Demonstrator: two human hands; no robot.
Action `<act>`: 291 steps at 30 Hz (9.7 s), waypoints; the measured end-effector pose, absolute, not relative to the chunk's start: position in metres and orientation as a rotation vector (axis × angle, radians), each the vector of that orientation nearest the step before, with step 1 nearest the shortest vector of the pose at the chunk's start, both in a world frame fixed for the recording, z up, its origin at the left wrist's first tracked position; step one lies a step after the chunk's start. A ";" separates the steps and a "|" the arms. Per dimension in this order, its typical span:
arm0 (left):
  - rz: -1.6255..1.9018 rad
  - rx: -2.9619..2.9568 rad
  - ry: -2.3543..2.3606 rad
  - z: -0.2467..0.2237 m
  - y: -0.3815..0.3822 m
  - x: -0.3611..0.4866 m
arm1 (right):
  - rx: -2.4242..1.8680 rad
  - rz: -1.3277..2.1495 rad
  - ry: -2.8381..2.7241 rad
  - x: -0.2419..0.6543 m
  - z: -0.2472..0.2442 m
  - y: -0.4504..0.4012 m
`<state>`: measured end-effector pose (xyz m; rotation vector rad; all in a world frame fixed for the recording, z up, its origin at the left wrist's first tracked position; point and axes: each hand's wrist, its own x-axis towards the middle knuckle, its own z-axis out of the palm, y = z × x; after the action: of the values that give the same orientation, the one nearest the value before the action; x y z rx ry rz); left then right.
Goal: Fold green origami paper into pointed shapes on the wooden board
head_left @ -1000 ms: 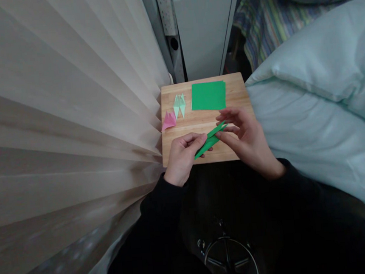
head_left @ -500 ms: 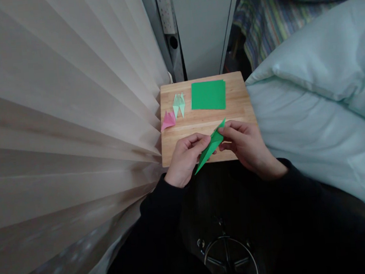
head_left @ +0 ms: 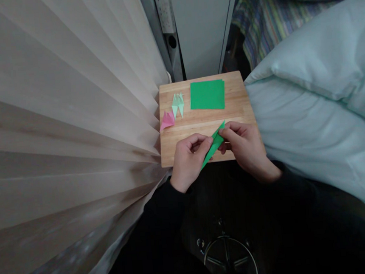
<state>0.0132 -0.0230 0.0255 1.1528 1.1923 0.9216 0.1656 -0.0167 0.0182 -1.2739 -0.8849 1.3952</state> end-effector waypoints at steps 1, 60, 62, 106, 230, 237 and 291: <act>0.927 1.169 1.192 0.026 -0.023 0.013 | -1.272 1.402 -0.878 0.165 0.018 -0.017; 0.994 1.025 1.062 0.022 -0.021 0.013 | -1.154 1.488 -1.064 0.175 0.028 -0.016; 0.978 1.026 1.067 0.023 -0.022 0.014 | -1.166 1.461 -1.082 0.174 0.030 -0.016; 1.050 1.220 1.170 0.024 -0.023 0.013 | -1.145 1.396 -0.989 0.171 0.022 -0.016; 0.978 1.228 1.124 0.029 -0.024 0.016 | -1.181 1.490 -0.965 0.171 0.032 -0.018; 0.959 1.259 1.135 0.028 -0.023 0.016 | -1.226 1.471 -0.938 0.169 0.032 -0.019; 1.074 1.378 1.215 0.018 -0.019 0.014 | -1.137 1.389 -1.120 0.175 0.012 -0.011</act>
<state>0.0139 -0.0192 0.0175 1.3779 1.2149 1.0737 0.1749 -0.0110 0.0124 -1.1368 -1.1197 1.3890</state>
